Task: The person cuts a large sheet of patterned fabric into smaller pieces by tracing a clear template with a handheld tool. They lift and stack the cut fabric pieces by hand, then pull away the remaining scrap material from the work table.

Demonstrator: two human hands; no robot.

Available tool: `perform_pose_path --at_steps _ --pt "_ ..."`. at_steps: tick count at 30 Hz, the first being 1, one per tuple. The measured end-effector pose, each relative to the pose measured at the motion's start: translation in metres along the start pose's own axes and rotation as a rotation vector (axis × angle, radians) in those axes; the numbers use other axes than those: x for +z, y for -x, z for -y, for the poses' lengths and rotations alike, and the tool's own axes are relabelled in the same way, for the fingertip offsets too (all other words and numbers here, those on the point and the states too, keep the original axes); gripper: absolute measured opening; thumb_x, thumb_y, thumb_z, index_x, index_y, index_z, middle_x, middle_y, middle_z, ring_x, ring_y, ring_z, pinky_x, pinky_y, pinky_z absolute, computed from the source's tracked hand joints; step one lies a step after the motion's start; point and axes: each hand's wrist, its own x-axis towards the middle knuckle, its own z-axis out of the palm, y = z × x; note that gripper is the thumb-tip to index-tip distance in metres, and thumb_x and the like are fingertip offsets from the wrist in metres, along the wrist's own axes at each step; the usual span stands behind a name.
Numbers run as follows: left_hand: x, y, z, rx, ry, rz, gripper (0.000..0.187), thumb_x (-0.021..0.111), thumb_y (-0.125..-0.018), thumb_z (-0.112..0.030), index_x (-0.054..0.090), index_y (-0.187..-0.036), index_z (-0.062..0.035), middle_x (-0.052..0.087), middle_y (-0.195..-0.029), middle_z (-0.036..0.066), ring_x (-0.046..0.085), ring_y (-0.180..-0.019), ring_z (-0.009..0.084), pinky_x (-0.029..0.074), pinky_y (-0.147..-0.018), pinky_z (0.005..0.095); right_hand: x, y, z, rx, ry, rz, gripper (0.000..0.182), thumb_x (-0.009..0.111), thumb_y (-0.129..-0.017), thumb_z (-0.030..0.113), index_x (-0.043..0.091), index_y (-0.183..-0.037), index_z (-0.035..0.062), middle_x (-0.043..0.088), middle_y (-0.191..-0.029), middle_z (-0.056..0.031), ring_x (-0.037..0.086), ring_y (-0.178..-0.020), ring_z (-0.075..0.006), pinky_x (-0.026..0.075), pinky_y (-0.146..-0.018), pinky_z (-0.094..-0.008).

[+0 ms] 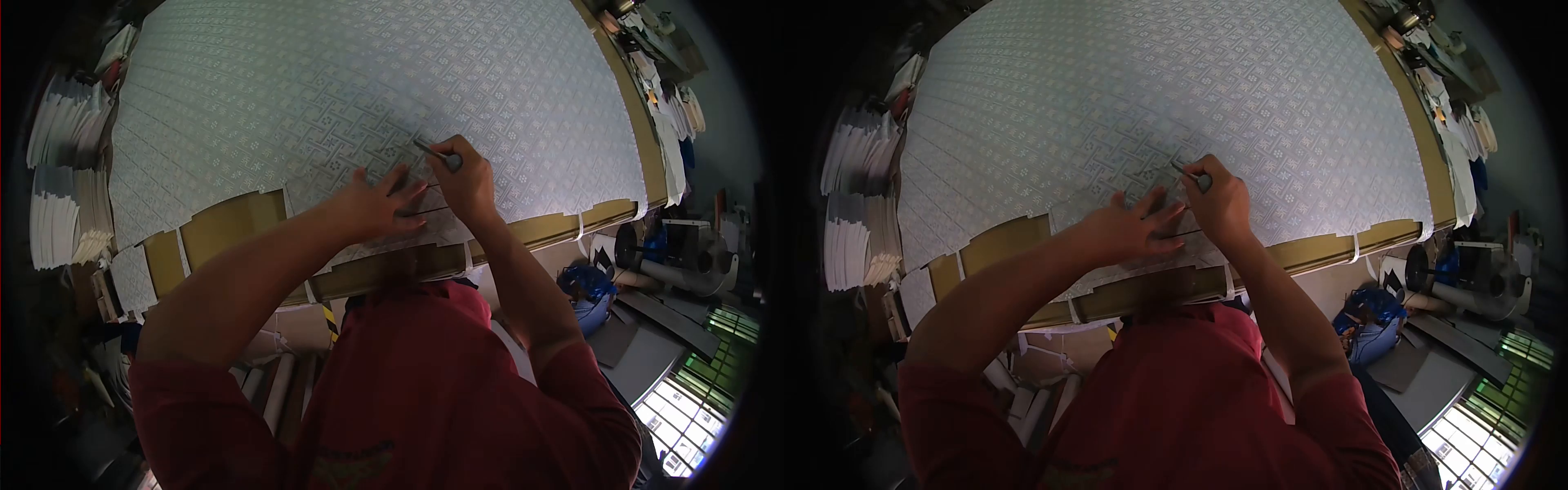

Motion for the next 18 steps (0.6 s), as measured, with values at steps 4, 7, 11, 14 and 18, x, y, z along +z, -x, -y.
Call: perform_pose_path --at_steps 4,7,11,14,18 --pt "-0.001 0.000 -0.001 -0.009 -0.028 0.034 0.056 0.052 -0.102 -0.021 0.042 -0.153 -0.0415 0.022 -0.170 0.015 0.031 -0.151 0.0471 0.051 -0.097 0.0698 -0.024 -0.038 -0.011 -0.167 -0.029 0.239 0.015 0.079 -0.088 0.008 0.071 -0.100 0.0020 0.075 -0.091 -0.0120 0.073 -0.083 -0.0235 0.056 -0.075 -0.0340" --pt "0.005 0.000 -0.001 -0.007 0.002 0.014 0.057 0.052 -0.101 -0.019 0.042 -0.153 -0.0420 0.023 -0.169 0.015 0.032 -0.151 0.0469 0.051 -0.097 0.0686 -0.040 -0.077 -0.013 -0.209 -0.007 0.537 0.017 0.080 -0.083 0.009 0.073 -0.098 0.0047 0.076 -0.091 -0.0118 0.074 -0.086 -0.0301 0.057 -0.076 -0.0381" --pt "0.007 0.001 -0.002 -0.023 0.006 -0.062 0.052 0.050 -0.102 -0.023 0.044 -0.150 -0.0421 0.026 -0.168 0.012 0.032 -0.151 0.0456 0.052 -0.095 0.0677 -0.043 -0.113 -0.013 -0.334 -0.051 0.724 0.018 0.080 -0.082 0.008 0.072 -0.098 0.0043 0.076 -0.090 -0.0108 0.073 -0.085 -0.0281 0.056 -0.076 -0.0373" --pt "0.016 0.001 -0.004 -0.060 0.041 -0.135 0.048 0.049 -0.103 -0.028 0.046 -0.148 -0.0425 0.028 -0.168 0.010 0.035 -0.150 0.0441 0.053 -0.093 0.0678 -0.030 -0.126 -0.009 -0.361 -0.104 0.825 0.015 0.079 -0.083 0.001 0.070 -0.095 0.0022 0.074 -0.088 -0.0077 0.071 -0.082 -0.0206 0.055 -0.076 -0.0337" --pt "0.025 -0.002 -0.007 -0.071 0.063 -0.217 0.046 0.051 -0.104 -0.039 0.045 -0.149 -0.0437 0.030 -0.167 0.011 0.039 -0.144 0.0513 0.053 -0.093 0.0691 0.015 -0.130 0.004 -0.373 -0.106 0.907 0.016 0.078 -0.082 0.005 0.071 -0.096 0.0054 0.074 -0.087 -0.0098 0.072 -0.081 -0.0263 0.054 -0.073 -0.0373"
